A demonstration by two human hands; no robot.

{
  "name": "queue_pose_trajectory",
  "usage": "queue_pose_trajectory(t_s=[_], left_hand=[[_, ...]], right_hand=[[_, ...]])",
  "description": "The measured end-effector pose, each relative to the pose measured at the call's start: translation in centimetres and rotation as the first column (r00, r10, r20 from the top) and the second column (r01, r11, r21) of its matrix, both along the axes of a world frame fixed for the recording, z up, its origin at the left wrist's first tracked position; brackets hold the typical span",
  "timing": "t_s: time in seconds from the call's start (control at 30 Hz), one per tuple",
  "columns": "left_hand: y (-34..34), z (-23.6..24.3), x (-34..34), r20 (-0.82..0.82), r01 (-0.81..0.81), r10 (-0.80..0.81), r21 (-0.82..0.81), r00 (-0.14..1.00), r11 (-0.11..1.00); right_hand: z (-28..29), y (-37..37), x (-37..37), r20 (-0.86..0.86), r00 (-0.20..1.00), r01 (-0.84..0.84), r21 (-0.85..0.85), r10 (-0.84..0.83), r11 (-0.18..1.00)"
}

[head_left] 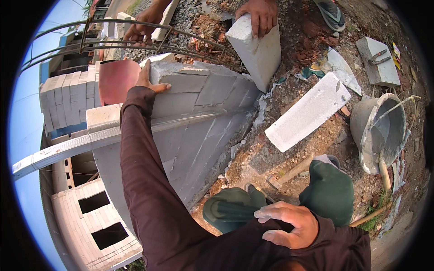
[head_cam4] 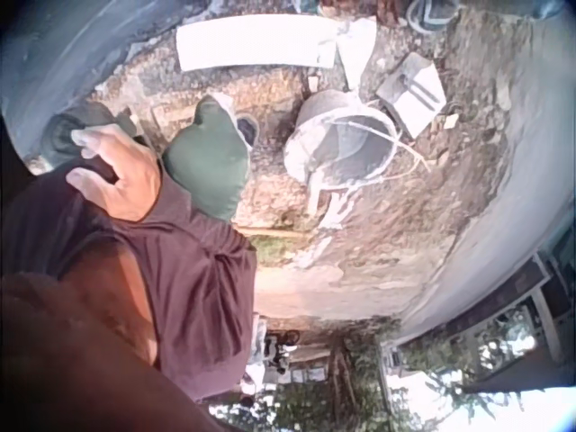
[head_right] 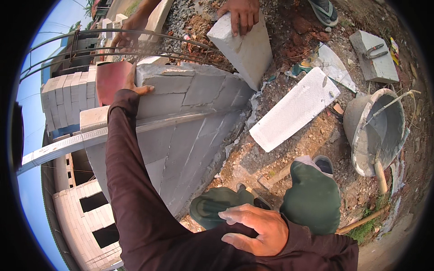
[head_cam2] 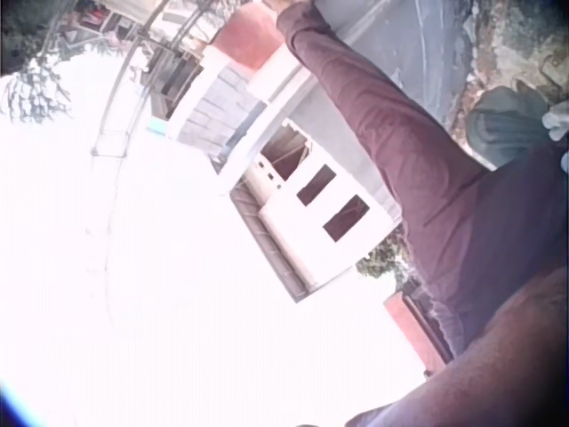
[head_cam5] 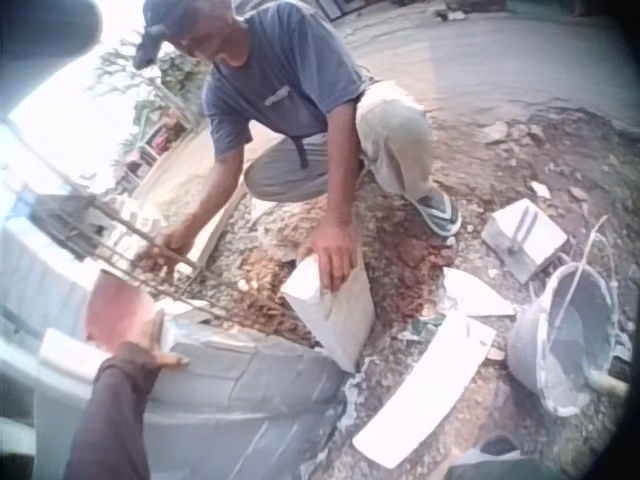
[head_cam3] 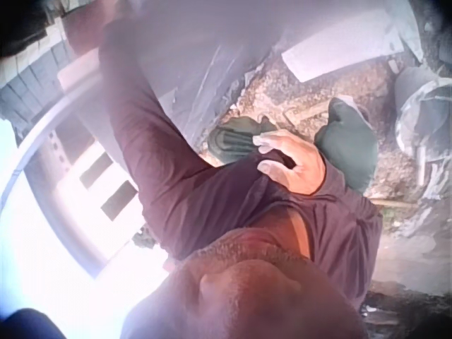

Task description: The person picks up white blocks, applies mortar with a trowel, and places them onto a partially built wall. The person uses a hammer to adjust block positions and continues stacking blocks along the wall.

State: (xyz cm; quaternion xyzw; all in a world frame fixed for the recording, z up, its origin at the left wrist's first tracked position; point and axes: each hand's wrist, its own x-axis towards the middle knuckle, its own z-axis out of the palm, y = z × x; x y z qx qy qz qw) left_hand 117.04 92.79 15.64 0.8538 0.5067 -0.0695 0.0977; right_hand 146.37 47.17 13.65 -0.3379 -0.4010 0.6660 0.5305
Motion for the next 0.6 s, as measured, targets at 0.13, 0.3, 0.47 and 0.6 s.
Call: queue_pose_trajectory(t_s=[0.13,0.3,0.47,0.6], left_hand=[[-0.3,0.3,1.8,-0.034,-0.074,0.073,-0.028,0.997,0.997],[0.9,0.3,1.9,-0.263,-0.074,0.093,0.081,0.96,0.994],[-4.7,2.3,6.4,-0.488,-0.049,0.178,0.265,0.854,0.963],[-10.8,6.9,8.7,-0.512,0.2,-0.015,0.308,0.859,0.93]], right_hand=[[0.0,-1.0,0.7,0.005,1.0,0.01,0.011,-0.01,1.0],[0.6,-3.1,0.8,0.002,0.997,0.073,0.057,-0.074,0.996],[1.2,-4.0,0.1,0.026,0.993,0.107,0.11,-0.111,0.988],[2.9,-3.9,2.0,0.163,0.926,0.267,0.356,-0.341,0.896]])
